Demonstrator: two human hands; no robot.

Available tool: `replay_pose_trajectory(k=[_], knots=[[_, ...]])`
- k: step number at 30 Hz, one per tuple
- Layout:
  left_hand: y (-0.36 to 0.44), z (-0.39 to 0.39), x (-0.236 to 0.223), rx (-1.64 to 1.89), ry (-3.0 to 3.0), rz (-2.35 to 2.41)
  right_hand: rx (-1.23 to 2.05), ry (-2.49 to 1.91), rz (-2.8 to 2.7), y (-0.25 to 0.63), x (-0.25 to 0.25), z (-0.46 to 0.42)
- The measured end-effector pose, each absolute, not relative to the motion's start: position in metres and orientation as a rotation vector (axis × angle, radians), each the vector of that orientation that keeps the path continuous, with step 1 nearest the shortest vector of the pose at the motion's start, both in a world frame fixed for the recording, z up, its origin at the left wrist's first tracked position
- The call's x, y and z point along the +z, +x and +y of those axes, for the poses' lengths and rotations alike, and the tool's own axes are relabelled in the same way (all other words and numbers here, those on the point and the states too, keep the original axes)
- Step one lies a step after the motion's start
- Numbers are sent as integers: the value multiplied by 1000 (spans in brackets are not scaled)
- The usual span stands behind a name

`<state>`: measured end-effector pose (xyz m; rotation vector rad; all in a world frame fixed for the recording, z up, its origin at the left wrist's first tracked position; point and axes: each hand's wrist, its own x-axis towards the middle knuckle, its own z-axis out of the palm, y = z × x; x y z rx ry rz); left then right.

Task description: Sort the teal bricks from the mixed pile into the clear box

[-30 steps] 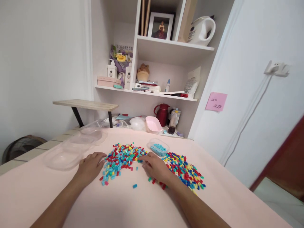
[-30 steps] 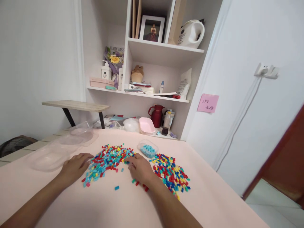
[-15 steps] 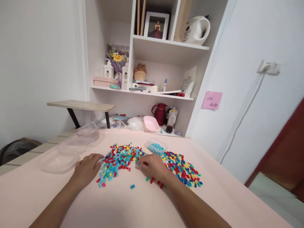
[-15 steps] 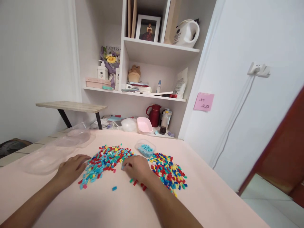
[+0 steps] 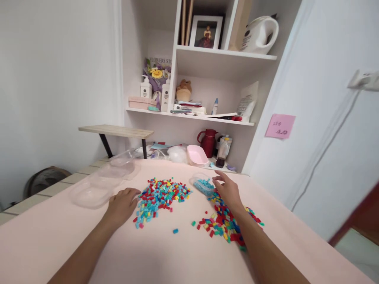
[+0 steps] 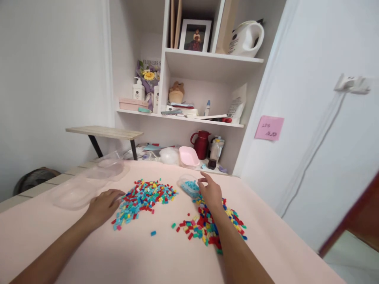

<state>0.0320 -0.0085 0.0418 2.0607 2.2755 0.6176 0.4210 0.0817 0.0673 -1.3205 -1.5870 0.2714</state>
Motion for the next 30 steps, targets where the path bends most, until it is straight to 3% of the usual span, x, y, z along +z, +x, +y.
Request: replay_pose_trajectory(k=[5, 9, 15, 25, 30], knots=[[32, -9, 39, 641, 2052, 2270, 378, -1212, -1796, 391, 76, 60], [33, -11, 38, 668, 2053, 2255, 260, -777, -2263, 340, 78, 16], [33, -14, 34, 713, 2092, 2227, 135, -494, -2765, 284, 63, -32], [34, -17, 34, 734, 2089, 2197, 156, -378, -2908, 269, 73, -37], [35, -18, 37, 708, 2074, 2222, -46, -404, -2884, 249, 75, -26]])
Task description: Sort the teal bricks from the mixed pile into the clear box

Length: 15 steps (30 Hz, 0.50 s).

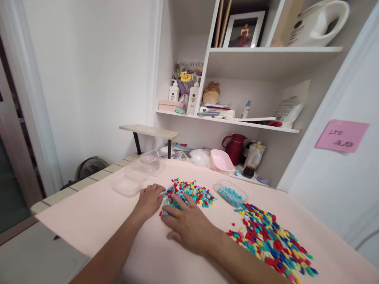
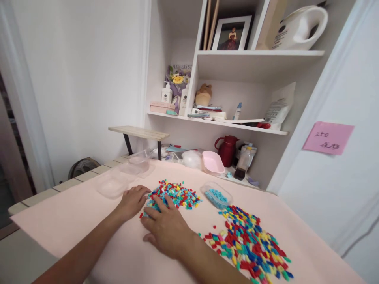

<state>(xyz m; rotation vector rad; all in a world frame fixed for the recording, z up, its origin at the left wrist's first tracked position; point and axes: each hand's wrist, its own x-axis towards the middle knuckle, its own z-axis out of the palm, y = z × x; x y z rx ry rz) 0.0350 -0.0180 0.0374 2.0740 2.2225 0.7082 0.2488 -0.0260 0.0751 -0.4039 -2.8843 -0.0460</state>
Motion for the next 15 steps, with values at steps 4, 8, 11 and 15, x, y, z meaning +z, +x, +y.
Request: replay_pose_trajectory(k=[4, 8, 11, 15], knots=[[36, -18, 39, 708, 2068, 2228, -149, -427, -2856, 251, 74, -16], [35, -15, 38, 726, 2052, 2223, -120, -534, -2822, 279, 72, -11], [33, -13, 35, 739, 2041, 2223, -81, -664, -2757, 304, 70, -6], [31, -11, 35, 733, 2039, 2232, -1, -775, -2559, 326, 70, 3]])
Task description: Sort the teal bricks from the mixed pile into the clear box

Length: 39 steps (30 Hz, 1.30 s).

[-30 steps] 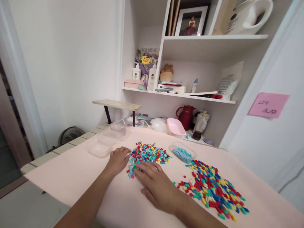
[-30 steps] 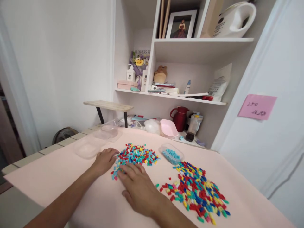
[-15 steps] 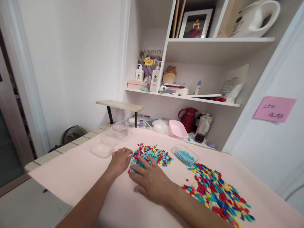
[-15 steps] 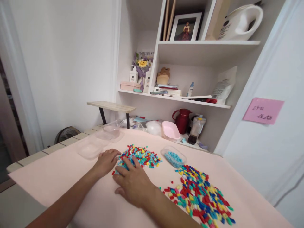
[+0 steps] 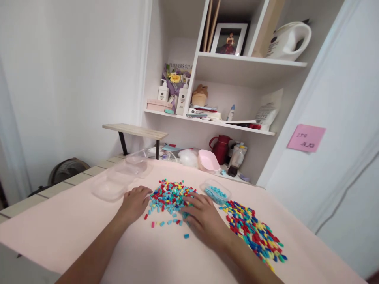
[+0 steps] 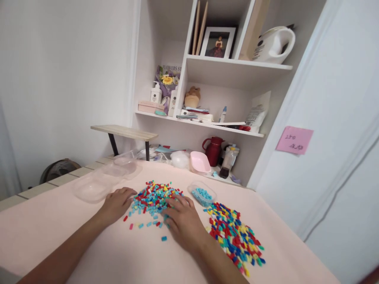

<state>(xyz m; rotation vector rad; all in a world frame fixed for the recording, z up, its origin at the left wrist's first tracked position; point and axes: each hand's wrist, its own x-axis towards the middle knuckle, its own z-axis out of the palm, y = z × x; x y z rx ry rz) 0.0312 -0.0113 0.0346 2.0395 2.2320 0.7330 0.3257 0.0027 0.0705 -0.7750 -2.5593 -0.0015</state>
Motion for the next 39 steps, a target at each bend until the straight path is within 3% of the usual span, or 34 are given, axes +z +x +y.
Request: replay_pose_trajectory(k=[10, 39], knots=[[28, -9, 39, 625, 2071, 2268, 382, -897, -2380, 338, 71, 9], [27, -5, 38, 604, 2065, 2306, 338, -814, -2501, 340, 63, 3]])
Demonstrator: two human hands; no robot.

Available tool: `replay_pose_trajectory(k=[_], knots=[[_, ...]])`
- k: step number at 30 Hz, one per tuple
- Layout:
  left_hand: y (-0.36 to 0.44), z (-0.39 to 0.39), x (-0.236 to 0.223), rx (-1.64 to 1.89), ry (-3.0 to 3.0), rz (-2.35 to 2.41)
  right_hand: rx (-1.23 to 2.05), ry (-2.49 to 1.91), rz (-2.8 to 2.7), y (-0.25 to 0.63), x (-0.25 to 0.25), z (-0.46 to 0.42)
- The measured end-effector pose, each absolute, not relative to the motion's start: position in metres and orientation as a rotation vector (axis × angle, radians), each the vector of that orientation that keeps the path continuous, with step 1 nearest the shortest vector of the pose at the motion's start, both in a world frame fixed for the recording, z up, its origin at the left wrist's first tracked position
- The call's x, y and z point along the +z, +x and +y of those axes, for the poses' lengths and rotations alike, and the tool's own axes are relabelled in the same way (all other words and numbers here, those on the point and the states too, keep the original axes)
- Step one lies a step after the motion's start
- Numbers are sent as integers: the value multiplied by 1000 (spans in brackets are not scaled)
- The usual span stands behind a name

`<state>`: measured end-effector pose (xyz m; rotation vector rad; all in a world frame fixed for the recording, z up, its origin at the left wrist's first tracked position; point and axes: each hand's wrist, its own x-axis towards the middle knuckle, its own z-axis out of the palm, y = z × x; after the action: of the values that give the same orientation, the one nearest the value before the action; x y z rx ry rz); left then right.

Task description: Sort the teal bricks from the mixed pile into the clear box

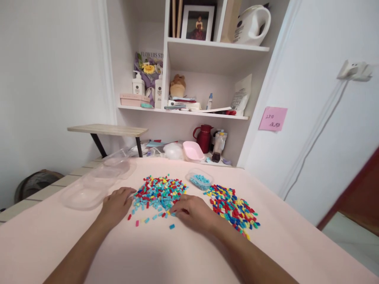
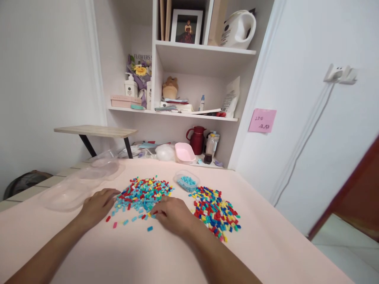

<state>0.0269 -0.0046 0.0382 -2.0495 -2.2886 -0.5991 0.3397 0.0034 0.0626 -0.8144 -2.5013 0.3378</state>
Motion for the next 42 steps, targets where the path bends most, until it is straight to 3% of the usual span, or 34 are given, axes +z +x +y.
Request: replay_pose_trajectory(k=[16, 23, 31, 37, 42], knots=[[26, -3, 38, -591, -2032, -2281, 312, -830, -2539, 336, 58, 10], [24, -4, 42, -593, -2050, -2291, 590, -783, -2222, 349, 74, 25], [21, 1, 41, -594, -2038, -2310, 117, -1182, -1657, 391, 87, 67], [24, 0, 45, -527, -2063, -2315, 102, -1238, -1630, 400, 84, 66], [26, -2, 47, -524, -2073, -2303, 220, -987, -1949, 370, 84, 44]])
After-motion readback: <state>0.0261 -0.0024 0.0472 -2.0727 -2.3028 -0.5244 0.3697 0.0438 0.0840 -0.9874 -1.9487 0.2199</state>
